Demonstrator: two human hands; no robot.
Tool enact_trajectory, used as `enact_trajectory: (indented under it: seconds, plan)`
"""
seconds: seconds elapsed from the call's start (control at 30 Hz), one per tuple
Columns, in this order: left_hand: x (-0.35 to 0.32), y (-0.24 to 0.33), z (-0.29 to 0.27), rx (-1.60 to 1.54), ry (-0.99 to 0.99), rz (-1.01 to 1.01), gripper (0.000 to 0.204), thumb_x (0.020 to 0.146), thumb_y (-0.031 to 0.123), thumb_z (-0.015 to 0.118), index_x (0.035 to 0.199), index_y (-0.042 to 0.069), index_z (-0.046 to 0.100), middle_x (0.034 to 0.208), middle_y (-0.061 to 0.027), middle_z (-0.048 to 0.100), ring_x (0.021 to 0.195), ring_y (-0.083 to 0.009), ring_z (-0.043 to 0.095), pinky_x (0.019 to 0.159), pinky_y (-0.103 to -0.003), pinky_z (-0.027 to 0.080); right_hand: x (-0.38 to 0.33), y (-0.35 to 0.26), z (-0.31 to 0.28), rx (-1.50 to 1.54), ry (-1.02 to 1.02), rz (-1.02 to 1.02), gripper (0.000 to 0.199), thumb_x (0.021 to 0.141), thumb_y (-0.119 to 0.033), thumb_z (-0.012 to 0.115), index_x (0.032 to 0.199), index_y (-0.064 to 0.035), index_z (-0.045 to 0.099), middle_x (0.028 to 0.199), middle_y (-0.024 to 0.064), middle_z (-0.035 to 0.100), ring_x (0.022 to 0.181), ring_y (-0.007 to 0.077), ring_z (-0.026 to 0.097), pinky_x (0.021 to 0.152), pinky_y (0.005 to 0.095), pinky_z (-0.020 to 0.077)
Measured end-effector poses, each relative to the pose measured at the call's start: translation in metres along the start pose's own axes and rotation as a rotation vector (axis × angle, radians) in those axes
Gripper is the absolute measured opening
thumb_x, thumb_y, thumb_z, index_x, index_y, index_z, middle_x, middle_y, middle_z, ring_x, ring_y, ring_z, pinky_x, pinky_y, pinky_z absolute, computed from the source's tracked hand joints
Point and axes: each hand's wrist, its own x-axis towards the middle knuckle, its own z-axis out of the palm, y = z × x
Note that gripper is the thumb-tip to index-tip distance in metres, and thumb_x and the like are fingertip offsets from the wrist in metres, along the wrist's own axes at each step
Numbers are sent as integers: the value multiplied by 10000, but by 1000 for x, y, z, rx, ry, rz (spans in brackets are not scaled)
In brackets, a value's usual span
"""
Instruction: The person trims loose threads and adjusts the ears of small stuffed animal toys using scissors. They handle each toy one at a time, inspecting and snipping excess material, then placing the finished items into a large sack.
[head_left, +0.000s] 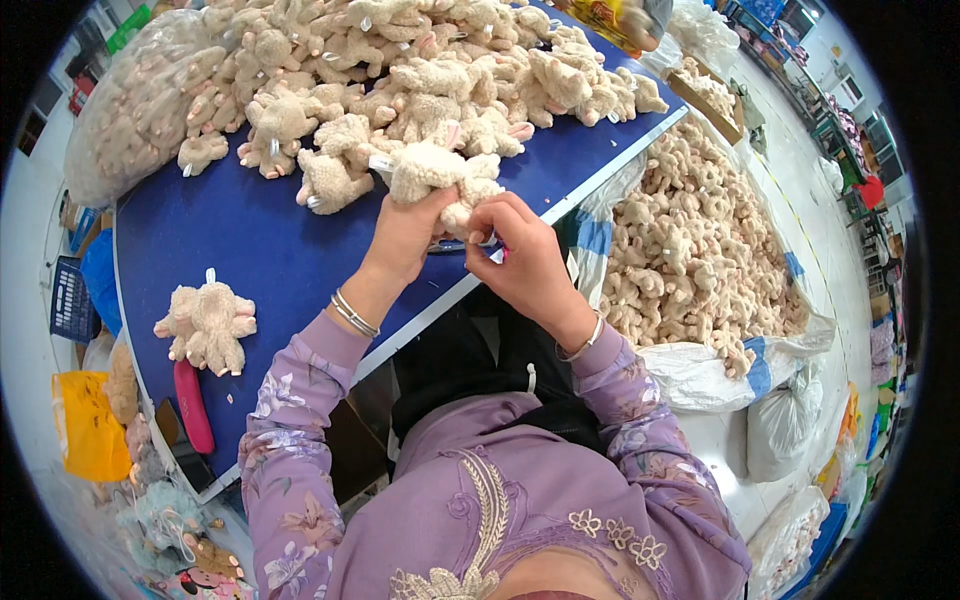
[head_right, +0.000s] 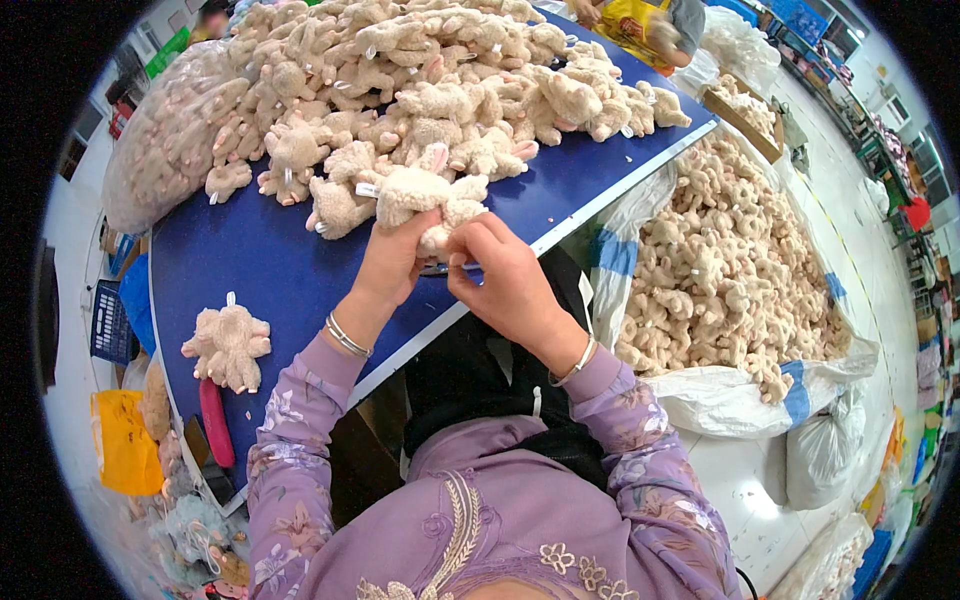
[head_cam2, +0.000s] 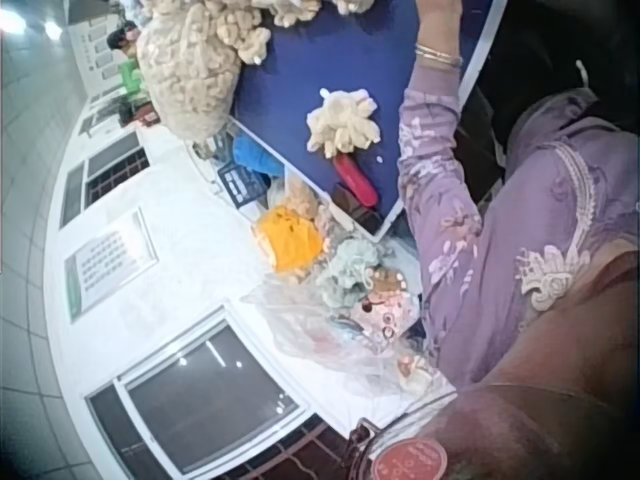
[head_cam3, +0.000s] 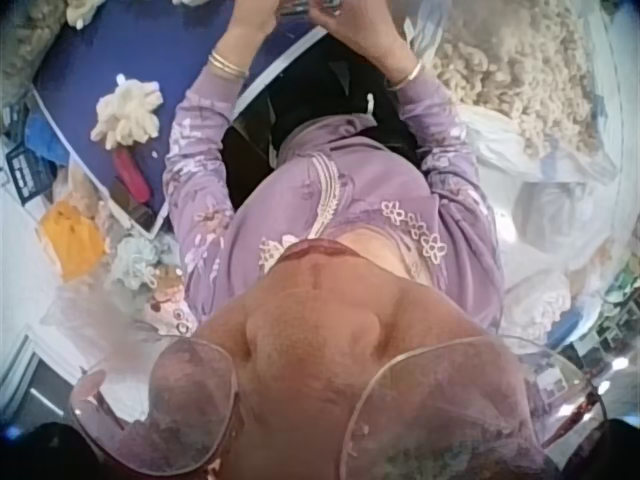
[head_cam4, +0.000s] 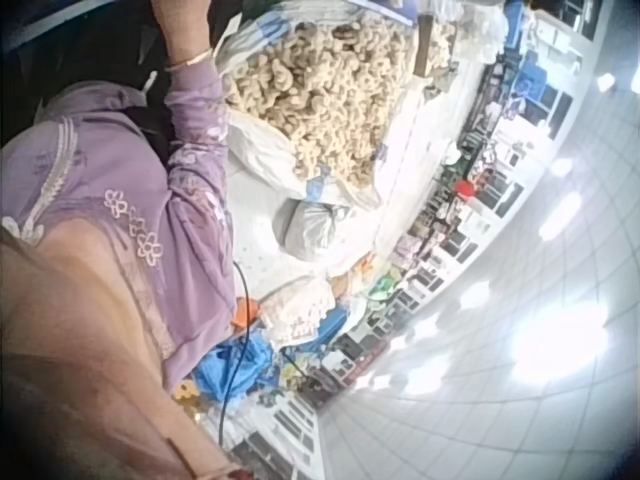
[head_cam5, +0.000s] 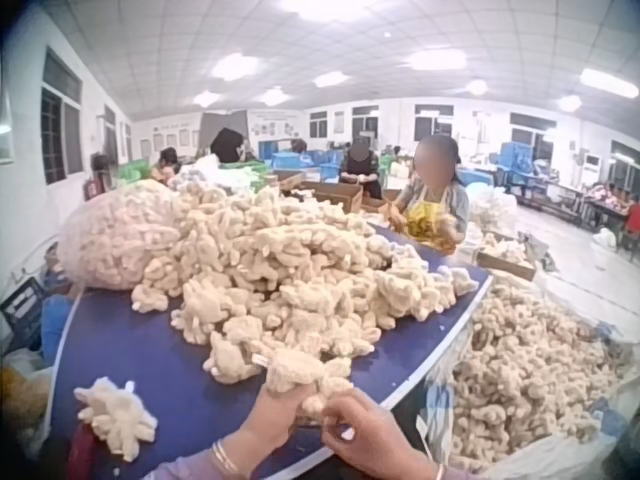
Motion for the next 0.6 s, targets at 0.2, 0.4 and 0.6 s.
enact_trajectory:
  seconds: [0.2,0.4,0.6]
  plan:
    - [7,10,-4,84,24,-38,274,864,68,625,1126,1,580,1021,-89,647,850,-186,664,670,-322,564,0,-13,-2,-40,-26,-48,235,693,90,654,877,-10,548,866,84,559,732,178,588,667,265,490]
    - [9,8,-17,-112,-102,2,288,895,101,585,1168,25,535,1009,-63,640,847,-163,659,673,-313,568,0,-1,-24,334,-31,240,238,784,-13,686,983,-27,554,880,26,580,751,85,580,635,224,478]
    - [5,10,-5,-218,-190,-64,258,918,157,552,1151,48,552,981,-32,636,841,-112,640,680,-270,545,7,18,-27,337,83,304,218,801,-44,680,977,-15,554,855,15,606,766,73,586,670,221,488]
